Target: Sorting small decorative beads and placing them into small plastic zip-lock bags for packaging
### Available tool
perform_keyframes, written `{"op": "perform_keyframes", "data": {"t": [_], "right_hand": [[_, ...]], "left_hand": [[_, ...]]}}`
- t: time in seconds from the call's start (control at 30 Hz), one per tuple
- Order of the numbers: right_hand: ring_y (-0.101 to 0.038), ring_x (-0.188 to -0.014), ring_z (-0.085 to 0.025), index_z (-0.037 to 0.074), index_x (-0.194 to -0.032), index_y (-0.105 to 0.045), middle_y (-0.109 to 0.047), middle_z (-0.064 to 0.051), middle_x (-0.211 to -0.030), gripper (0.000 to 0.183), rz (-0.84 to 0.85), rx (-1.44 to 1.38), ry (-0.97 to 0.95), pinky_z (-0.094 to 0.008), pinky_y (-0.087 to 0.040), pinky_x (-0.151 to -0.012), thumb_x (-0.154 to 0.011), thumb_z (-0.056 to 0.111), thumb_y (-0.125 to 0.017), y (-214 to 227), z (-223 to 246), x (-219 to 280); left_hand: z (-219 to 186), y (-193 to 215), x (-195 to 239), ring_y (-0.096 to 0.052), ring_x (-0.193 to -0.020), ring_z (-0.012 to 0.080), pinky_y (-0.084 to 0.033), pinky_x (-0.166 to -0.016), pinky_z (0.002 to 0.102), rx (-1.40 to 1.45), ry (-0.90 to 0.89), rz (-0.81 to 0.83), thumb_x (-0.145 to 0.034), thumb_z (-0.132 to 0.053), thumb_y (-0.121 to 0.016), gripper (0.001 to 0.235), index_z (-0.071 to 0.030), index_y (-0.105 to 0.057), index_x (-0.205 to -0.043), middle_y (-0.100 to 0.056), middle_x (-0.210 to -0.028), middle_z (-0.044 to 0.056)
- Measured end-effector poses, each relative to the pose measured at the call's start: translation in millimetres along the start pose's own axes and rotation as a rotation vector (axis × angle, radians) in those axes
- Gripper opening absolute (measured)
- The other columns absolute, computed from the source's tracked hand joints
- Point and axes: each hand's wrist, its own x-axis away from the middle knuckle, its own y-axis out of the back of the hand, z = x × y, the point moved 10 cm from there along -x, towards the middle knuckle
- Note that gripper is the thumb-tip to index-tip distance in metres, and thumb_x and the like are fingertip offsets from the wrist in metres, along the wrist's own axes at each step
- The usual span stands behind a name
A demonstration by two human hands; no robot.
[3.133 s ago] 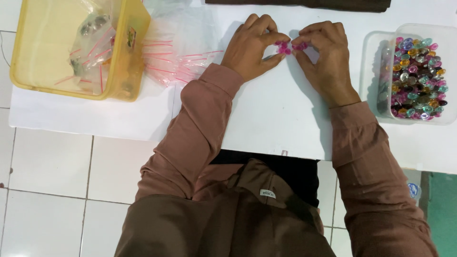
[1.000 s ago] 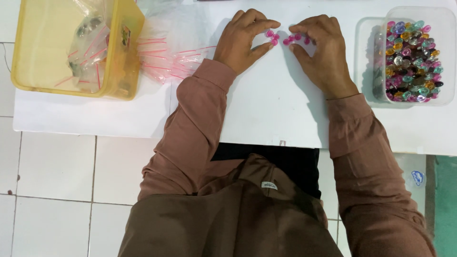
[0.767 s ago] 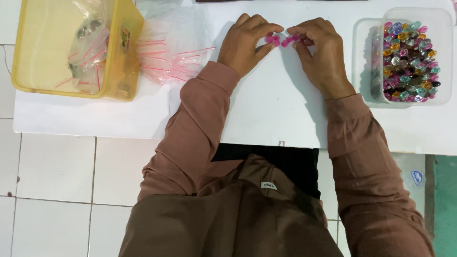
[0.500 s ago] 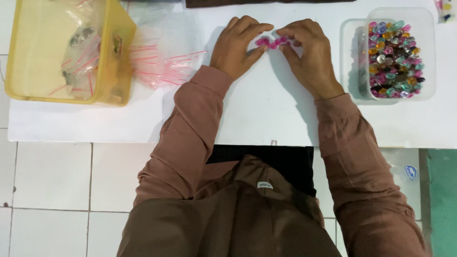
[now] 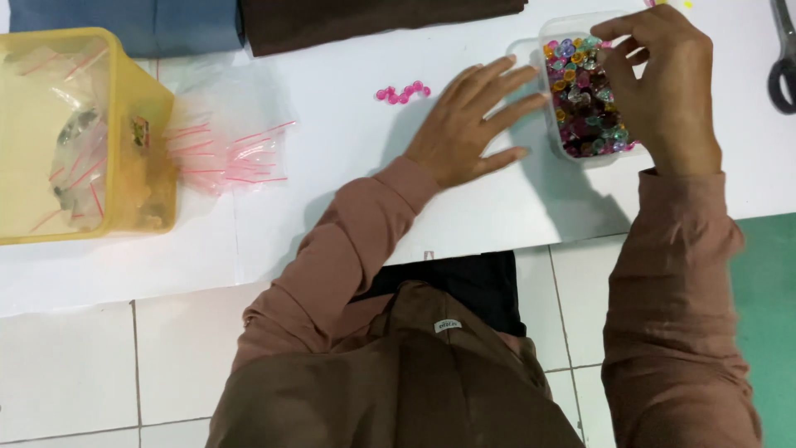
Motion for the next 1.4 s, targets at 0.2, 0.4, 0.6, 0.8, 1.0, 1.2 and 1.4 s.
{"op": "perform_keyframes", "data": {"t": [0.2, 0.4, 0.6, 0.8, 1.0, 1.2, 1.4], "right_hand": [[-0.069, -0.094, -0.036, -0.008, -0.121, -0.079, -0.073, -0.026, -0.112, 0.027, 0.223, 0.125, -0.026, -0.045, -0.054, -0.082, -0.096, -0.01, -0.07, -24, -21, 5], [-0.069, -0.088, -0.038, -0.004, -0.119, -0.08, -0.074, -0.026, -0.108, 0.029, 0.27, 0.182, -0.04, -0.045, -0.053, -0.075, -0.093, -0.009, -0.069, -43, -35, 6], [-0.066, -0.088, -0.03, -0.003, -0.122, -0.079, -0.073, -0.018, -0.108, 0.024, 0.143, 0.171, -0.089, -0.042, -0.051, -0.079, -0.099, -0.005, -0.073, -31, -30, 4], [-0.06, -0.084, -0.022, -0.005, -0.116, -0.074, -0.068, -0.016, -0.111, 0.019, -0.097, -0.1, -0.011, -0.033, -0.05, -0.073, -0.104, -0.02, -0.078, -41, 40, -35], [-0.058, -0.082, -0.025, 0.002, -0.115, -0.076, -0.067, -0.012, -0.104, 0.019, -0.004, -0.163, 0.197, -0.038, -0.048, -0.074, -0.1, -0.009, -0.076, -127, 94, -70], [-0.059, -0.085, -0.028, 0.0, -0.112, -0.075, -0.07, -0.013, -0.098, 0.024, 0.126, -0.156, 0.277, -0.039, -0.046, -0.084, -0.092, -0.012, -0.073, -175, 109, -63], [-0.057, -0.101, -0.032, 0.0, -0.124, -0.072, -0.067, -0.014, -0.111, 0.023, 0.14, -0.236, 0.196, -0.042, -0.047, -0.089, -0.102, -0.005, -0.072, -168, 88, -59]], "left_hand": [[-45, -42, -21, -0.029, -0.15, 0.0335, -0.026, -0.124, 0.057, 0.103, -0.103, 0.072, -0.102, -0.048, -0.08, 0.059, -0.018, -0.055, -0.146, -0.049, -0.153, 0.01], [-42, -53, -15, -0.019, -0.154, 0.0297, -0.027, -0.127, 0.051, 0.041, -0.054, 0.168, -0.108, -0.052, -0.076, 0.064, -0.025, -0.042, -0.156, -0.037, -0.163, 0.006], [-39, -55, -10, -0.015, -0.158, 0.0277, -0.028, -0.132, 0.05, -0.017, -0.042, 0.17, -0.114, -0.059, -0.079, 0.073, -0.028, -0.033, -0.162, -0.027, -0.169, 0.004], [10, -1, 15, -0.046, -0.142, 0.0332, -0.048, -0.115, 0.054, 0.09, 0.096, -0.114, -0.09, -0.034, -0.092, 0.06, -0.019, -0.056, -0.136, -0.05, -0.148, 0.009], [101, 73, 78, -0.053, -0.119, 0.0258, -0.048, -0.097, 0.041, 0.051, 0.478, -0.13, -0.08, -0.029, -0.088, 0.066, -0.017, -0.051, -0.133, -0.054, -0.131, 0.004], [127, 60, 95, -0.051, -0.125, 0.0243, -0.045, -0.105, 0.043, 0.131, 0.545, -0.001, -0.079, -0.043, -0.093, 0.088, -0.021, -0.042, -0.147, -0.055, -0.133, 0.002], [140, 43, 88, -0.05, -0.12, 0.0229, -0.042, -0.098, 0.042, 0.101, 0.508, 0.095, -0.08, -0.057, -0.087, 0.075, -0.024, -0.055, -0.14, -0.058, -0.127, -0.002]]}}
